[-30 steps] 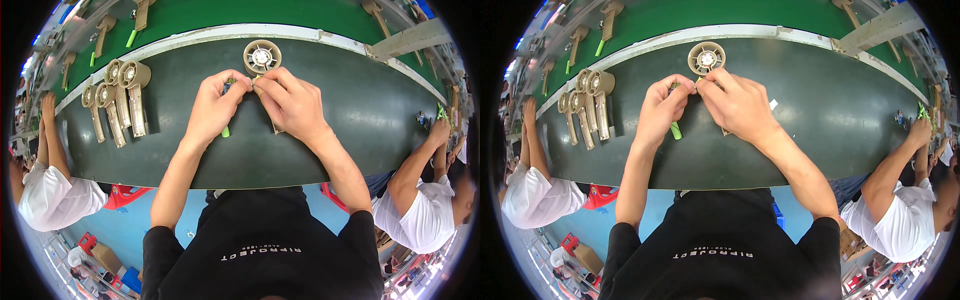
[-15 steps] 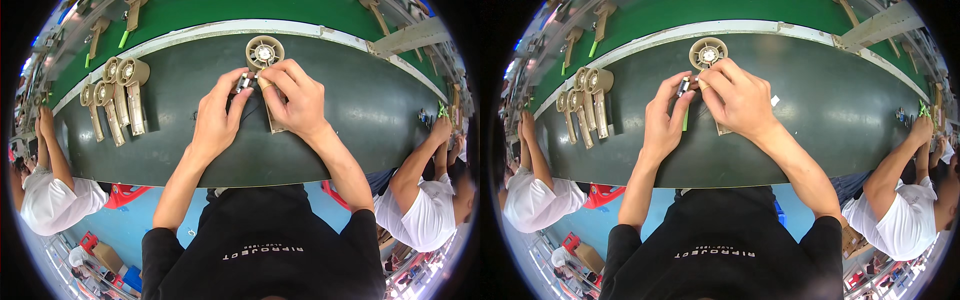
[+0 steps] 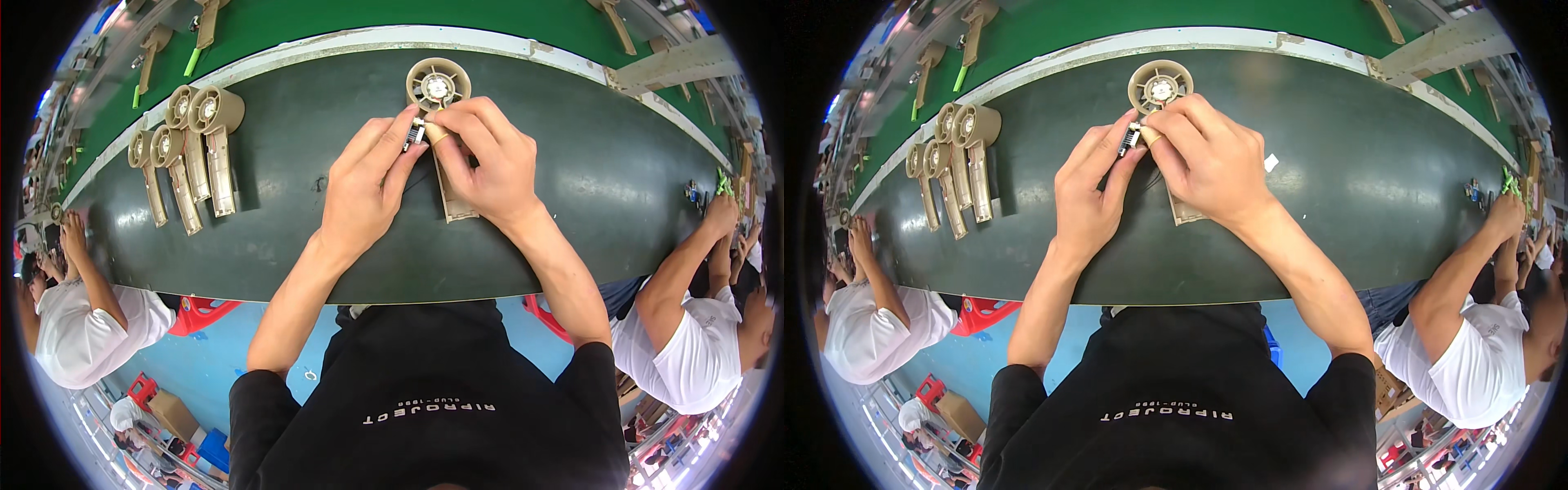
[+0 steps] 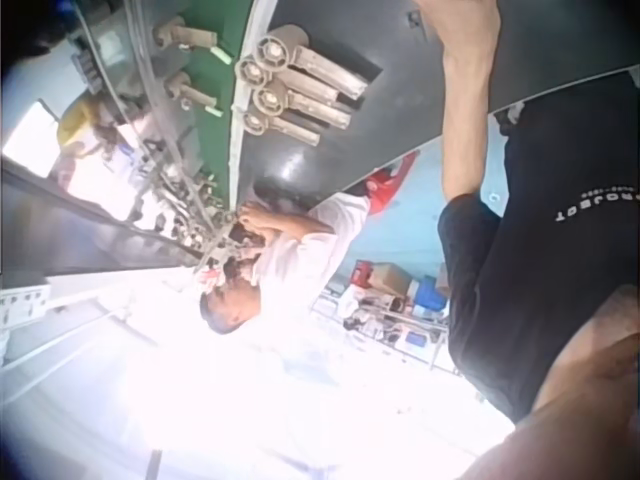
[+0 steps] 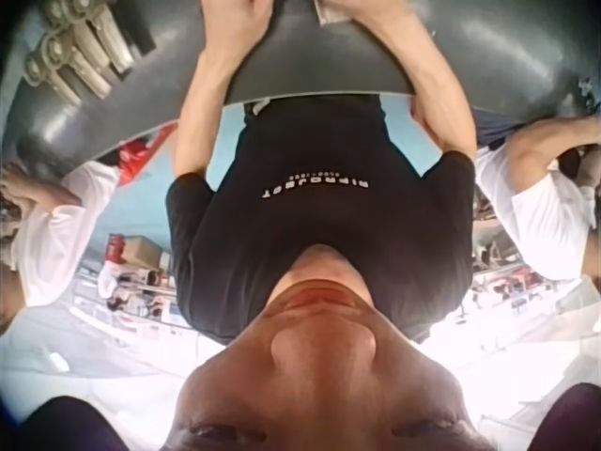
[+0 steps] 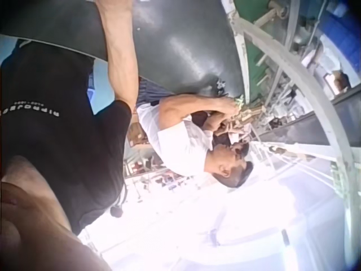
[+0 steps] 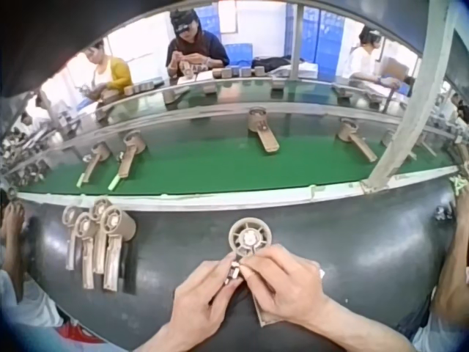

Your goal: The person assembles handheld fans along an assembly line by inserting circuit components and wiring into plastic fan casings by hand and placing the assembled units onto a conveyor belt.

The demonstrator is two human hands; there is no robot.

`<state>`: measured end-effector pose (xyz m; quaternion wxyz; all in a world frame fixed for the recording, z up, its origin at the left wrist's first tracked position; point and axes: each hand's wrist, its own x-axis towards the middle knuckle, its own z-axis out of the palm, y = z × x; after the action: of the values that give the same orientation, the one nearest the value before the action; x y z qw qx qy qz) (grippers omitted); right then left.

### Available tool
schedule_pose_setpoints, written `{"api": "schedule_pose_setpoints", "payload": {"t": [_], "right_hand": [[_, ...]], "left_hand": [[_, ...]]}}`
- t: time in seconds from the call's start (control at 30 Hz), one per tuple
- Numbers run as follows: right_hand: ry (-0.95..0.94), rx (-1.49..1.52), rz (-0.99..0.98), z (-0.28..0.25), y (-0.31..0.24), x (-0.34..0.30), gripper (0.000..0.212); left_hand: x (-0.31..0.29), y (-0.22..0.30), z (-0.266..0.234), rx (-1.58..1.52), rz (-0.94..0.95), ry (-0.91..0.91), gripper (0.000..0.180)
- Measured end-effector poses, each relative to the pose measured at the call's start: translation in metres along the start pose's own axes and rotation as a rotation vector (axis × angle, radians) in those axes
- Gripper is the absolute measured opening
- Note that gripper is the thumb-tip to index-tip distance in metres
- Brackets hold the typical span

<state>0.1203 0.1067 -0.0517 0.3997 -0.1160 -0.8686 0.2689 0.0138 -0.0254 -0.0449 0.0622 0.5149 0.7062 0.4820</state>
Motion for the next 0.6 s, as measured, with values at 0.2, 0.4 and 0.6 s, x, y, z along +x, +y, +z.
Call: {"api": "schedule_pose_setpoints", "payload": {"t": [0.2, 0.4, 0.6], "right_hand": [[-0.024, -0.066, -0.106, 0.0, 0.001, 0.002, 0.017], [-0.018, -0.057, -0.155, 0.002, 0.005, 0.003, 0.019], [-0.019, -0.027, -0.184, 0.001, 0.009, 0.002, 0.019]], "left_hand": [[0.0, -0.002, -0.002, 0.023, -0.007, -0.034, 0.037], [0.007, -0.007, -0.01, 0.001, 0.019, -0.123, 0.033], [0.013, -0.006, -0.015, -0.05, 0.01, -0.207, 0.031]]}}
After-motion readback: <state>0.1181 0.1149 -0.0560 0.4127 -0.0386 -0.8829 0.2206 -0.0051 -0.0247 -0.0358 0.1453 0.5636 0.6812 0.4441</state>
